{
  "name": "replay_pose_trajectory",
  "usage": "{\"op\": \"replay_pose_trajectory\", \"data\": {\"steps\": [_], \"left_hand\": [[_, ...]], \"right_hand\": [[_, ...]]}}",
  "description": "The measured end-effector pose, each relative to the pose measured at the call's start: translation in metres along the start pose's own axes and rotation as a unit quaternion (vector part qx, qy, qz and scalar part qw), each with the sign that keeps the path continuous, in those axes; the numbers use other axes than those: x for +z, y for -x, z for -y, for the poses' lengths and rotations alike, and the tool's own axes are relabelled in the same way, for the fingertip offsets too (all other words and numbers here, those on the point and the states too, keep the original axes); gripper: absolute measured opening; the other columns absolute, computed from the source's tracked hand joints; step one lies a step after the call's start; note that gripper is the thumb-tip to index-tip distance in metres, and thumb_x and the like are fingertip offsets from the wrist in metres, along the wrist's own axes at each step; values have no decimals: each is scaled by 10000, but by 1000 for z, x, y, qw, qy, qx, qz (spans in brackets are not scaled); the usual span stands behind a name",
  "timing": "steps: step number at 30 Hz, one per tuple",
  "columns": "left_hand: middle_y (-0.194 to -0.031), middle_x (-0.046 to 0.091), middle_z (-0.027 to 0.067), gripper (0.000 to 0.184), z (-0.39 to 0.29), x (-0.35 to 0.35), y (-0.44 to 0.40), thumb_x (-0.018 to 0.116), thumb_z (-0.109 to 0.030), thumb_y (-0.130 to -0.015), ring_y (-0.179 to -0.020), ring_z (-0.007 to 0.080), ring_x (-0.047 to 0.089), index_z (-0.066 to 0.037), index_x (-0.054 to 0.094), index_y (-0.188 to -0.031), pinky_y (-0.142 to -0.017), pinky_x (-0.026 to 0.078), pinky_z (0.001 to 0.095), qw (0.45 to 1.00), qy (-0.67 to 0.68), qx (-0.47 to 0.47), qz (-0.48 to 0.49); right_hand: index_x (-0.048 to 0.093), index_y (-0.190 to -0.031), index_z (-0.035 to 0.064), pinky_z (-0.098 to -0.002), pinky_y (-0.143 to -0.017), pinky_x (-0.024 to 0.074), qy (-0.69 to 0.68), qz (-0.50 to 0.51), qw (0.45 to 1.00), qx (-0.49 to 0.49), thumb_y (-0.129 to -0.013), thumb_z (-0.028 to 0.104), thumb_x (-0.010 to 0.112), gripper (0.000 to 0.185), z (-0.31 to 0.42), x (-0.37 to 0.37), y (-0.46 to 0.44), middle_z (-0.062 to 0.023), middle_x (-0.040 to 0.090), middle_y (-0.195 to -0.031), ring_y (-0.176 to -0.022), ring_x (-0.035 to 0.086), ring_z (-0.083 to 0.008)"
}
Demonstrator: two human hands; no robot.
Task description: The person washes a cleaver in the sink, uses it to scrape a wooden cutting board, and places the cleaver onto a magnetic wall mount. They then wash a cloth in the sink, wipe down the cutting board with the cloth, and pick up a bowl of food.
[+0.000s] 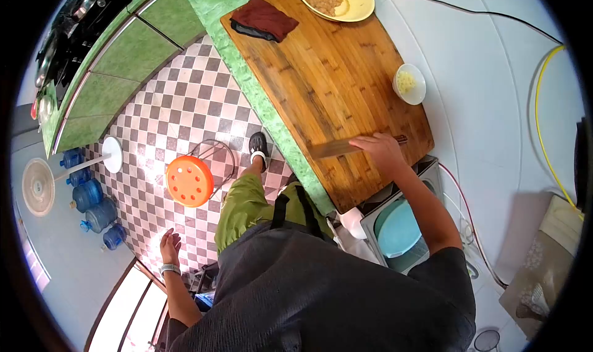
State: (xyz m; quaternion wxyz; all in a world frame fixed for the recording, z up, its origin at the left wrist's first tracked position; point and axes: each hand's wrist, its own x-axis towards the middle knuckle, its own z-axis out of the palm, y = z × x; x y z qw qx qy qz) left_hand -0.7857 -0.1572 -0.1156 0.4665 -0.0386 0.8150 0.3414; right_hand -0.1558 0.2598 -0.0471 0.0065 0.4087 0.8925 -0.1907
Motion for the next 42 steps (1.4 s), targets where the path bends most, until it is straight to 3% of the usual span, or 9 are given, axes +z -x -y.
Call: {"op": "replay_pose_trajectory", "data": {"steps": [2, 6, 11, 17, 27, 31, 33, 37, 42], "left_hand": [[-1021, 656, 24, 313, 3, 3, -1, 489, -210, -990, -905, 132, 614, -129, 608, -1267, -791, 477, 281, 1000, 1, -3, 12], [-957, 653, 2, 288, -2, 5, 7, 508, -191, -975, -851, 114, 611, -123, 620, -1231, -731, 488, 264, 1000, -11, -4, -3], [-975, 649, -1, 280, -21, -4, 6, 527, -210, -976, -860, 117, 599, -135, 622, -1228, -759, 486, 271, 999, -35, 8, 11], [-1017, 654, 11, 310, -34, 3, -18, 511, -223, -991, -913, 123, 607, -138, 607, -1273, -828, 474, 282, 998, -35, 24, 40], [-1030, 658, 29, 285, -124, 154, -43, 548, -179, -982, -924, 118, 619, -86, 618, -1242, -799, 508, 267, 969, -116, 118, 182], [-998, 654, 28, 262, -202, 249, -76, 517, -122, -988, -906, 106, 616, -52, 625, -1216, -807, 504, 254, 905, -210, 278, 244], [-1040, 668, 65, 281, -244, 292, -117, 534, -128, -974, -924, 132, 629, -24, 604, -1225, -805, 512, 265, 882, -228, 311, 271], [-1030, 682, 97, 303, -346, 384, -177, 556, -138, -953, -939, 210, 647, -48, 622, -1235, -879, 500, 328, 755, -267, 560, 211], [-1293, 555, 195, 405, -456, 467, -198, 622, -227, -915, -1238, 321, 507, -46, 596, -1277, -1054, 393, 389, 662, -355, 645, 138]], "right_hand": [[695, -1187, 167, -399, -835, 517, 9, 32, 999, -15, -808, 7, 560, 433, -9, 1, -7, -86, 709, -1119, -928, 655, -308], [671, -1239, 171, -413, -772, 519, -27, -176, 983, 55, -845, -21, 505, 469, -39, 11, -59, -121, 707, -1083, -889, 652, -326], [682, -1225, 209, -400, -766, 542, 31, -122, 969, 213, -810, -37, 537, 503, -24, -10, -139, -117, 695, -1119, -883, 660, -342], [692, -1197, 211, -408, -768, 546, 27, -130, 991, 29, -807, -56, 527, 501, -37, 17, -67, -45, 692, -1176, -912, 653, -322], [671, -1162, 101, -398, -736, 512, -105, -42, 983, 144, -848, 12, 592, 336, -21, 23, 52, -103, 709, -1028, -875, 652, -310], [649, -1104, 41, -315, -651, 465, -382, -103, 857, 330, -892, 89, 635, 218, -26, 41, 97, -19, 644, -798, -743, 609, -152], [630, -1126, 7, -307, -731, 503, -535, -101, 732, 411, -915, 92, 652, 228, -21, 38, 117, -31, 668, -926, -840, 627, -147], [615, -1172, 17, -297, -820, 487, -565, -211, 650, 462, -926, 96, 653, 261, 10, 60, 148, -36, 675, -1000, -910, 625, -162], [541, -1294, 23, -314, -968, 435, -640, -360, 466, 493, -934, 113, 664, 391, 44, 94, 160, -42, 627, -1211, -1089, 580, -163]]}}
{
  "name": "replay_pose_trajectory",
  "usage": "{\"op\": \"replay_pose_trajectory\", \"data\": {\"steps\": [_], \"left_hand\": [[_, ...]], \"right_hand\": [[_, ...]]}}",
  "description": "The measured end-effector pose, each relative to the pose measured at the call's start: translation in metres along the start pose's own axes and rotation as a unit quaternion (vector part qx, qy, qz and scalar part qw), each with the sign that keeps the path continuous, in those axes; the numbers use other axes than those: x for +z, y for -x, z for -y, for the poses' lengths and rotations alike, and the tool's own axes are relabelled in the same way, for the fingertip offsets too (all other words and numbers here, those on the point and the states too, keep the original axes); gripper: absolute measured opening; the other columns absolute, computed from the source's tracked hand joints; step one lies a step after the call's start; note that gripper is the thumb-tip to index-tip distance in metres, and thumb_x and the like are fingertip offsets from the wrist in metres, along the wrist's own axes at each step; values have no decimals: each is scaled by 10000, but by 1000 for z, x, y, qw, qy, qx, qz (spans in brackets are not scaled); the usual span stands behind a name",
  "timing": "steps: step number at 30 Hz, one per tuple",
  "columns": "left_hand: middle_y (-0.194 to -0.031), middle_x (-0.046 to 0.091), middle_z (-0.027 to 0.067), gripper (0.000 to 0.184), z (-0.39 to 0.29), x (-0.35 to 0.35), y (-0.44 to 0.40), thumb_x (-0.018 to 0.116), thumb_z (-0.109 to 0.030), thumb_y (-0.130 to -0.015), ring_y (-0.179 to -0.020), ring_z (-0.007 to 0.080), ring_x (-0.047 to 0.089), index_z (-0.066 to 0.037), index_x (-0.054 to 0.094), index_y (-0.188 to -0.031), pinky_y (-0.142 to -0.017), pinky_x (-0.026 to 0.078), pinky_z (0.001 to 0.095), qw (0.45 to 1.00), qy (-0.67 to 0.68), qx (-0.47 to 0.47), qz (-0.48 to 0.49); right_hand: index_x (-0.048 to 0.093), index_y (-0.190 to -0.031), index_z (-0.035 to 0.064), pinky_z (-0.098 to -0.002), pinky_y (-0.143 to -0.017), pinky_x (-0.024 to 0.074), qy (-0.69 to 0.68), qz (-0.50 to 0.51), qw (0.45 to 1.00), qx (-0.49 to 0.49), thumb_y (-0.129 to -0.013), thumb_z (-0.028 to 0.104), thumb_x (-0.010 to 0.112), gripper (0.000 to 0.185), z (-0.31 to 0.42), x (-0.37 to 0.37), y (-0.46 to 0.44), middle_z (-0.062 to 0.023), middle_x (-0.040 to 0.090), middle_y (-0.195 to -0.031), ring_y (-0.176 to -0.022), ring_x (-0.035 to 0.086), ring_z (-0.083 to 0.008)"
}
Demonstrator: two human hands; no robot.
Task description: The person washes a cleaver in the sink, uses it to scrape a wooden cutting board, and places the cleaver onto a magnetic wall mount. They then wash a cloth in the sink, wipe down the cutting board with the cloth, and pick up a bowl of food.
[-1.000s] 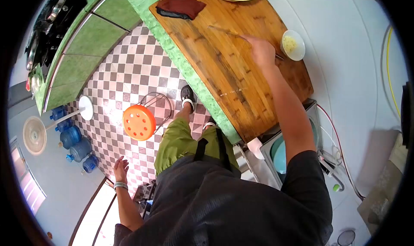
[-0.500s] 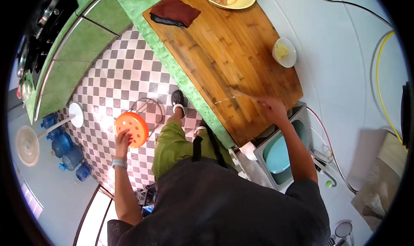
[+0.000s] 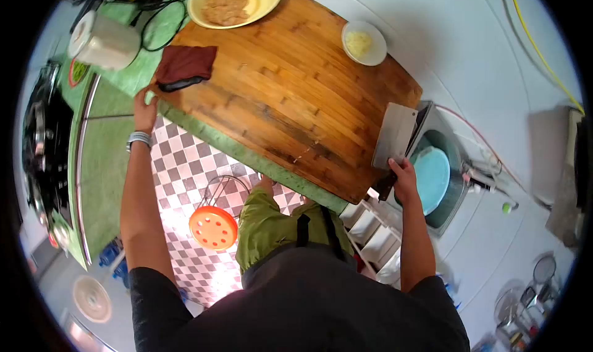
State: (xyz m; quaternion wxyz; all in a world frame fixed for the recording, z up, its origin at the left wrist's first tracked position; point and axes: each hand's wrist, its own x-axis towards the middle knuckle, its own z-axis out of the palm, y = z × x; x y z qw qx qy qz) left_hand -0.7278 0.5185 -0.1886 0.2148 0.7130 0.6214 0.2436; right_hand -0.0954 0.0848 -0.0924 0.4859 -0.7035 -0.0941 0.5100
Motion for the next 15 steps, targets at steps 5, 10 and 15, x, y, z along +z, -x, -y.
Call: {"op": "replay_pose_trajectory", "data": {"steps": [5, 10, 15], "left_hand": [[-1436, 453, 199, 558, 24, 15, -59, 591, -323, -948, -1333, 321, 430, -29, 486, -1410, -1112, 342, 385, 996, -52, -75, 27], [-1319, 593, 197, 491, 13, 27, -67, 554, -275, -949, -1205, 262, 561, 57, 562, -1312, -1059, 379, 325, 975, 153, -135, 85], [-1276, 618, 194, 485, 15, 32, -69, 541, -289, -941, -1168, 273, 578, 70, 595, -1263, -1039, 392, 332, 975, 171, -127, 67]], "right_hand": [[352, -1454, 19, -328, -1002, 425, -73, -95, 993, 6, -936, 109, 665, 612, -44, -2, 5, -81, 522, -1367, -1211, 515, -199], [619, -1125, 5, -349, -842, 529, -143, -120, 982, 5, -939, 115, 665, 222, -44, 29, 24, -52, 650, -1070, -925, 615, -169], [626, -1115, 13, -331, -779, 534, -110, -125, 986, 11, -932, 118, 676, 217, -49, 29, 26, -38, 647, -1019, -865, 617, -155]]}}
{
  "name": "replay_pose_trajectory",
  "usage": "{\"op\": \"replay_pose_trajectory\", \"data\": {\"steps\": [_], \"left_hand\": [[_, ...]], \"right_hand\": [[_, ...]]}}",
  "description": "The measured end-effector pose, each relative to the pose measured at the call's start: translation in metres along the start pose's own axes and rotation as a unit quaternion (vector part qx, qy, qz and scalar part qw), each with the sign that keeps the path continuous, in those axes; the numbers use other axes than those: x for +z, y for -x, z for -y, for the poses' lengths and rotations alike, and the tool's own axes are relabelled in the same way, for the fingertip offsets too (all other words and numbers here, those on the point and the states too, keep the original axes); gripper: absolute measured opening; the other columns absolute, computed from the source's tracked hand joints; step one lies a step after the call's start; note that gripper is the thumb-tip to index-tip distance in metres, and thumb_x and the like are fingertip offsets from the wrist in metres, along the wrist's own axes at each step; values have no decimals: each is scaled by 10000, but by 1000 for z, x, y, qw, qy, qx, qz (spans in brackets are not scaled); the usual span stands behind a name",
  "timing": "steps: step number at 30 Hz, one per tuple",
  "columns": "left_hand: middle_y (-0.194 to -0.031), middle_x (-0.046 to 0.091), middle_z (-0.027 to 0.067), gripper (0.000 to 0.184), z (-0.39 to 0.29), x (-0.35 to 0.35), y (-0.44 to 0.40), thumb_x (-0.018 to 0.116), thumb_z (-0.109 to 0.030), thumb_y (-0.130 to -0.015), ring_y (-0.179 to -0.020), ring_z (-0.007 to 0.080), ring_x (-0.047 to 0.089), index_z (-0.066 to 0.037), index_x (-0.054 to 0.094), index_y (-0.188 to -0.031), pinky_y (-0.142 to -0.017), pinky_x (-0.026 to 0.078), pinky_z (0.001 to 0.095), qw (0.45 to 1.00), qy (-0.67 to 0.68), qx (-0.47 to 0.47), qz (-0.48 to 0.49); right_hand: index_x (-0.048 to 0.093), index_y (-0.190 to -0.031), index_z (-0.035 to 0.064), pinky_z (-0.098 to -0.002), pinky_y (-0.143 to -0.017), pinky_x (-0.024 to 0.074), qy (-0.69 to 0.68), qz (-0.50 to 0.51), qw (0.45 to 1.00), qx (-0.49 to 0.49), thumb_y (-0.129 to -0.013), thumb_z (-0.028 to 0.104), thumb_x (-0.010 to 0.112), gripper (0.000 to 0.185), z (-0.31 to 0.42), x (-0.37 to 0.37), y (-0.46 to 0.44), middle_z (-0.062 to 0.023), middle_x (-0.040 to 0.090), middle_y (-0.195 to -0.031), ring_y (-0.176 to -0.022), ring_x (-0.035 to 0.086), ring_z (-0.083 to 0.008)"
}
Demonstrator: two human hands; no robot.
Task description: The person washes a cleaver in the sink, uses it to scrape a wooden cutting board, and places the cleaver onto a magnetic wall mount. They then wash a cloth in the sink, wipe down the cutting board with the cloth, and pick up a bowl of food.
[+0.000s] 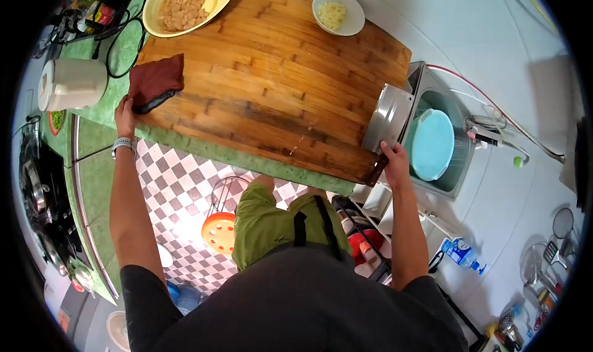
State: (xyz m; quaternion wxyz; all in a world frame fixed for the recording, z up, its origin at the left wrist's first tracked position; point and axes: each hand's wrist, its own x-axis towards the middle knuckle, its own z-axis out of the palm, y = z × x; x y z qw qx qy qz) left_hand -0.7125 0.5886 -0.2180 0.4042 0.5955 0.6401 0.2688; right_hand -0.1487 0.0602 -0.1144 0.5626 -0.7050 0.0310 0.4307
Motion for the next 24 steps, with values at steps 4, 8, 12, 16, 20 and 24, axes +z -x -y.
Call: {"op": "replay_pose_trajectory", "data": {"steps": [4, 8, 12, 16, 20, 24], "left_hand": [[-1253, 629, 205, 490, 1, -5, 3, 503, -292, -940, -1150, 273, 582, 73, 603, -1251, -1018, 405, 339, 999, 19, 32, 16], [-1198, 629, 54, 427, -14, -10, 19, 470, -282, -959, -1139, 177, 555, -7, 612, -1253, -1018, 379, 300, 997, 63, -26, 47], [-1161, 631, 34, 415, 5, -24, 20, 455, -280, -952, -1099, 163, 558, -15, 621, -1226, -993, 389, 296, 995, 35, -6, 91], [-1106, 624, 54, 427, 5, -27, 38, 439, -253, -937, -1052, 175, 552, 20, 621, -1209, -991, 381, 297, 996, 60, -5, 62], [-1292, 566, 123, 499, 14, -35, 66, 442, -262, -949, -1161, 216, 536, 41, 550, -1331, -1044, 365, 309, 997, 66, -15, 20], [-1433, 474, 165, 514, 36, -39, 114, 457, -264, -980, -1294, 262, 472, 28, 480, -1402, -1099, 339, 333, 993, 50, 25, -105]], "right_hand": [[647, -1079, 22, -305, -767, 515, 33, 14, 999, -21, -928, 120, 681, 183, -10, -6, 2, -21, 653, -978, -853, 611, -132], [654, -1065, 29, -273, -800, 462, 22, 1, 1000, -19, -933, 83, 651, 142, -19, -7, 11, -13, 665, -965, -864, 590, -113], [642, -1139, 16, -282, -885, 449, 49, 11, 999, -8, -927, 86, 666, 225, -35, -17, 22, -14, 666, -1047, -955, 594, -125], [612, -1221, 10, -279, -932, 432, 48, 8, 999, -19, -930, 67, 650, 299, -45, -13, 45, -23, 659, -1121, -1003, 585, -130], [593, -1259, 1, -287, -936, 439, 220, 22, 975, -10, -937, 58, 631, 329, -22, -22, 61, -17, 638, -1173, -1027, 574, -122], [585, -1202, -3, -300, -887, 462, 432, 56, 852, -291, -899, 25, 630, 307, 17, 20, 64, -67, 634, -1002, -944, 606, -201]]}}
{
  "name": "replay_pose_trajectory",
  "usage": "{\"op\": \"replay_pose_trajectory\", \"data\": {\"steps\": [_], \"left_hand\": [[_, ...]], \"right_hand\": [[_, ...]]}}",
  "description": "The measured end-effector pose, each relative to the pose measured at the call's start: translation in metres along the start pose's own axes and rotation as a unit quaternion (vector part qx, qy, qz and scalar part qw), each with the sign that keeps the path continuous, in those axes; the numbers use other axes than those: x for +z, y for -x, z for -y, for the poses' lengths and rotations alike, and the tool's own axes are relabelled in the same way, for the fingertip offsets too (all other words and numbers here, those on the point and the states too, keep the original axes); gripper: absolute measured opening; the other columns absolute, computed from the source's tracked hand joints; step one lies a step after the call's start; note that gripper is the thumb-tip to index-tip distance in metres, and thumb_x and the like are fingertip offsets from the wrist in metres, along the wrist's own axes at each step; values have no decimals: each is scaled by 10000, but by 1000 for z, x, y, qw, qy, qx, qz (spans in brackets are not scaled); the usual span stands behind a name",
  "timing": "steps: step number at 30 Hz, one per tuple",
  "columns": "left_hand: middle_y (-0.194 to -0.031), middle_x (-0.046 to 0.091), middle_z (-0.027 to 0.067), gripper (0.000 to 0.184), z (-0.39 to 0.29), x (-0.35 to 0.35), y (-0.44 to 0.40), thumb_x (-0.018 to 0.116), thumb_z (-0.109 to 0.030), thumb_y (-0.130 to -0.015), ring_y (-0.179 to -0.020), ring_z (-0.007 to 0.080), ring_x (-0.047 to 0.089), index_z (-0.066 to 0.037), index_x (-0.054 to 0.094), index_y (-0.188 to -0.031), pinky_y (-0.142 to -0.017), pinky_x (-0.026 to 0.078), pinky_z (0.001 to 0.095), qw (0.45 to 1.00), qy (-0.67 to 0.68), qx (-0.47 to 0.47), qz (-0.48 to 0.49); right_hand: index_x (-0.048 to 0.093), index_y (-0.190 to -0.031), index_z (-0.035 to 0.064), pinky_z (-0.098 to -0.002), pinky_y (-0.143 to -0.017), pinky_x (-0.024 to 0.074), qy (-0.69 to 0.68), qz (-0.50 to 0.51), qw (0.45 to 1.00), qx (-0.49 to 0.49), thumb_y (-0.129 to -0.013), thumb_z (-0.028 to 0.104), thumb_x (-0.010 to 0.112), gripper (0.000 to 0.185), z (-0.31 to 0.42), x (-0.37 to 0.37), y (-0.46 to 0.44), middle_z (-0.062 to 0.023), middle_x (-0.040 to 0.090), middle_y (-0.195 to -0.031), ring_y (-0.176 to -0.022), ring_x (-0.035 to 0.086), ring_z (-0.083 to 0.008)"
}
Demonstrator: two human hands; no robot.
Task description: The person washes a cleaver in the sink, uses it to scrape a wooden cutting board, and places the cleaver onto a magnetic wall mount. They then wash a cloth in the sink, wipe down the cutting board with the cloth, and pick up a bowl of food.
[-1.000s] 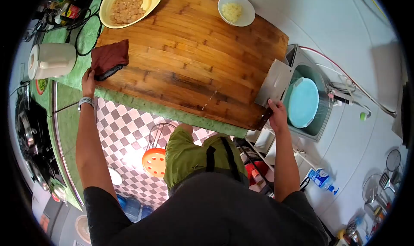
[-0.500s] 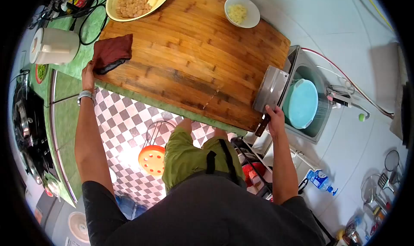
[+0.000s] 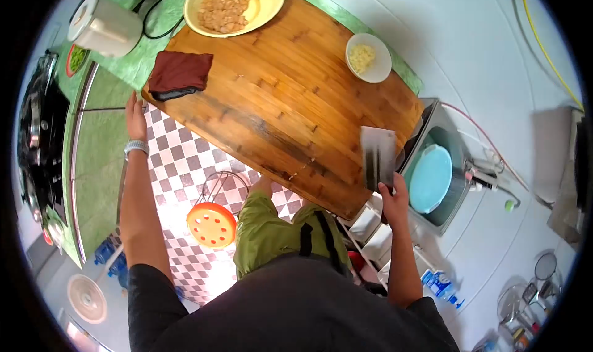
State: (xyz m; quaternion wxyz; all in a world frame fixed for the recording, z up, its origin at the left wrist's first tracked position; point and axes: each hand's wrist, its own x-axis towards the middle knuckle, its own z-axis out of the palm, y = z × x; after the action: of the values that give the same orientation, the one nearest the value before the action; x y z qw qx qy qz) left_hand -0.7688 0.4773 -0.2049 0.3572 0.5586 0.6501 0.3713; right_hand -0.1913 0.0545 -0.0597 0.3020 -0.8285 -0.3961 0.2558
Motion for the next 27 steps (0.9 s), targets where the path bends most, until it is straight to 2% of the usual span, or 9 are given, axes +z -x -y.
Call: {"op": "replay_pose_trajectory", "data": {"steps": [2, 6, 7, 10, 12, 14, 20, 25, 27], "left_hand": [[-1474, 451, 174, 514, 8, 0, 42, 475, -262, -993, -1337, 276, 452, 23, 460, -1421, -1119, 332, 345, 998, 31, -7, -61], [-1451, 478, 160, 451, 28, -9, 193, 466, -207, -1001, -1358, 276, 428, -18, 484, -1410, -1130, 330, 365, 995, -90, -9, -50], [-1454, 477, 155, 459, 32, -8, 236, 467, -198, -996, -1360, 273, 426, -15, 472, -1417, -1123, 343, 367, 995, 14, -74, -70], [-1458, 471, 150, 477, 18, -19, 375, 487, -210, -997, -1351, 258, 434, -3, 460, -1425, -1131, 333, 367, 979, 44, -166, -107], [-1461, 466, 147, 502, 0, -25, 472, 522, -254, -1006, -1337, 239, 443, 15, 454, -1425, -1143, 317, 366, 947, 138, -255, -137], [-1461, 471, 131, 458, 14, -34, 574, 502, -156, -991, -1360, 241, 428, 3, 465, -1419, -1147, 307, 369, 945, 34, -271, -179], [-1458, 472, 140, 467, 3, -41, 788, 467, -137, -985, -1353, 250, 434, -5, 454, -1433, -1128, 334, 364, 872, 69, -381, -300], [-1432, 496, 118, 453, 9, -18, 879, 478, -165, -1004, -1283, 226, 482, -23, 465, -1433, -1098, 353, 341, 806, 118, -473, -335], [-1480, 467, 53, 520, 21, -9, 900, 524, -279, -978, -1371, 204, 399, -112, 450, -1465, -1118, 259, 373, 804, 139, -482, -319]], "right_hand": [[574, -1158, -7, -332, -850, 474, -2, 61, 998, -5, -891, 15, 617, 271, 35, 0, -25, -135, 596, -965, -928, 605, -292], [585, -1074, 10, -438, -781, 478, 150, 95, 949, -259, -942, 124, 574, 174, 92, 43, -85, -188, 594, -993, -951, 564, -385], [592, -1065, 18, -452, -779, 478, 166, 82, 946, -268, -948, 140, 565, 171, 106, 59, -99, -182, 599, -990, -949, 569, -377], [607, -1093, 43, -462, -769, 490, 182, 46, 916, -354, -950, 137, 549, 181, 140, 98, -145, -150, 625, -982, -961, 583, -347], [616, -1134, 70, -451, -772, 516, 207, 41, 900, -382, -936, 103, 550, 211, 148, 119, -177, -110, 647, -980, -981, 599, -321], [635, -1156, 89, -467, -772, 510, 202, 50, 894, -396, -937, 93, 534, 241, 160, 135, -196, -137, 661, -967, -960, 605, -348], [633, -1278, 194, -468, -801, 527, 251, 102, 856, -440, -878, 32, 545, 440, 182, 175, -212, -132, 694, -998, -946, 625, -347], [624, -1292, 246, -412, -789, 550, 286, 93, 822, -484, -850, 20, 583, 498, 172, 207, -219, -49, 689, -1121, -997, 631, -296], [637, -1281, 243, -402, -792, 553, 367, 140, 803, -449, -848, 0, 567, 501, 180, 186, -205, -40, 693, -1128, -1000, 629, -281]]}}
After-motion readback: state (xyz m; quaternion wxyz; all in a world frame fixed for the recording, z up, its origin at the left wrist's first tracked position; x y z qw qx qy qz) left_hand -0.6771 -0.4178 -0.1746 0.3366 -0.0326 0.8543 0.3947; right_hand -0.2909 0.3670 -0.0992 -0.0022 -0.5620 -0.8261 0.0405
